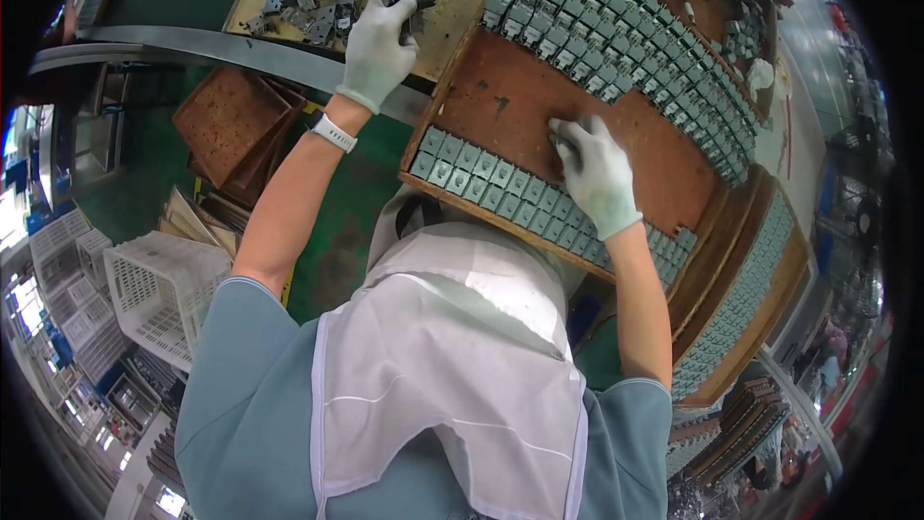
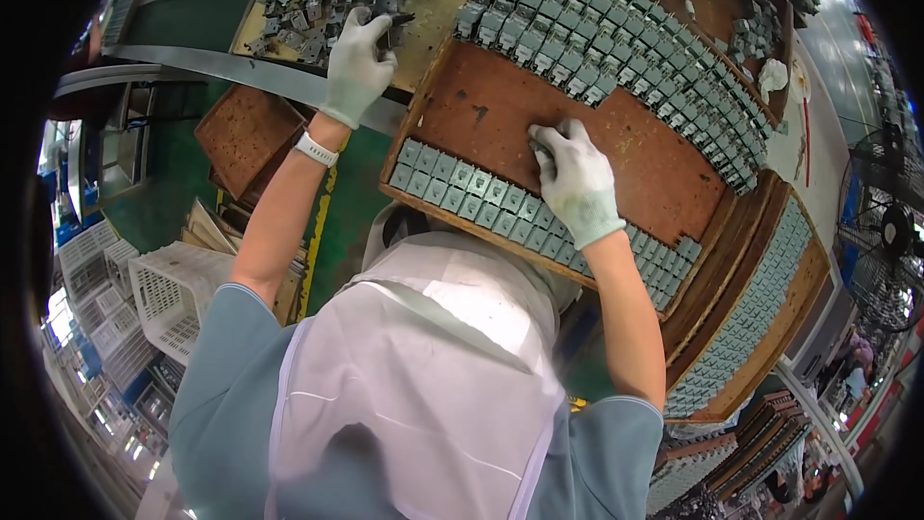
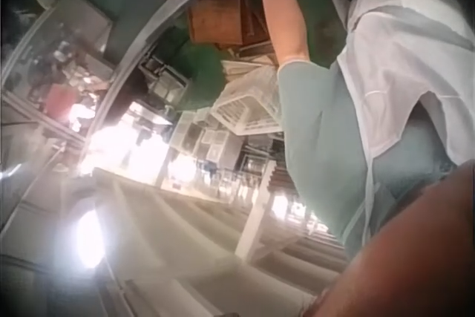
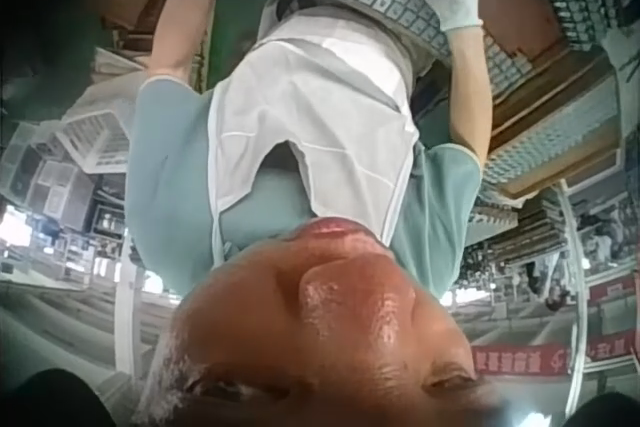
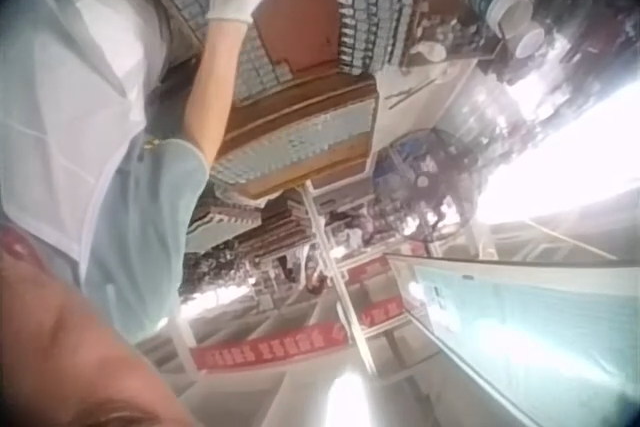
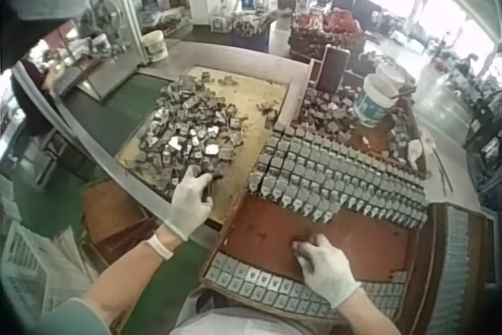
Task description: The person assembles parts by attaching metal brackets onto components by hand and placing the assembled units into rows inside a wooden tray.
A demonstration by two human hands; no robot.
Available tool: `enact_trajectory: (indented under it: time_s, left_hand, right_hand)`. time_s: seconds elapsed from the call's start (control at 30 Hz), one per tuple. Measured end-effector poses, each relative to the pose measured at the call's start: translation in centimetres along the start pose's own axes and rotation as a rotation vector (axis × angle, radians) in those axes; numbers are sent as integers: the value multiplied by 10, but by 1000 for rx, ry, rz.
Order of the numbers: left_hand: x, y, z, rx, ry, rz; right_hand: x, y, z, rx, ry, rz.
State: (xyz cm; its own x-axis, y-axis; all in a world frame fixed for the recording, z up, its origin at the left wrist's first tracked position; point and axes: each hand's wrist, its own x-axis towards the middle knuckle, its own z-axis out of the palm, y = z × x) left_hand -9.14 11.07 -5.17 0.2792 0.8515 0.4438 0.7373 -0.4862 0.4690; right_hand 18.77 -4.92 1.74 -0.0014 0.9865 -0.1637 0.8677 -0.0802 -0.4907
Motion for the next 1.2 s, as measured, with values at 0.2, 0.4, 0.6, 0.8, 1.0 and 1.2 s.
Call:
enact_trajectory:
  time_s: [0.2, 0.4, 0.6, 0.8, 1.0, 1.2]
  left_hand:
    - [19, 24, -18, -513, 68, -115]
    - [1, 86, -37, -1348, -255, -454]
    - [-38, 116, -22, -1856, -425, -731]
    - [-52, 131, -3, -1538, -319, -873]
    - [-46, 128, -12, -1152, -417, -499]
    - [-38, 113, -9, -996, -473, -374]
  right_hand:
    - [10, -3, 8, -7, -126, -74]
    - [7, -3, -4, 789, 32, 1]
    - [15, -23, -16, 1249, 36, 38]
    - [11, -34, -24, 977, 52, 190]
    - [9, -22, -24, 833, 26, 143]
    - [5, -21, -18, 860, 36, 142]
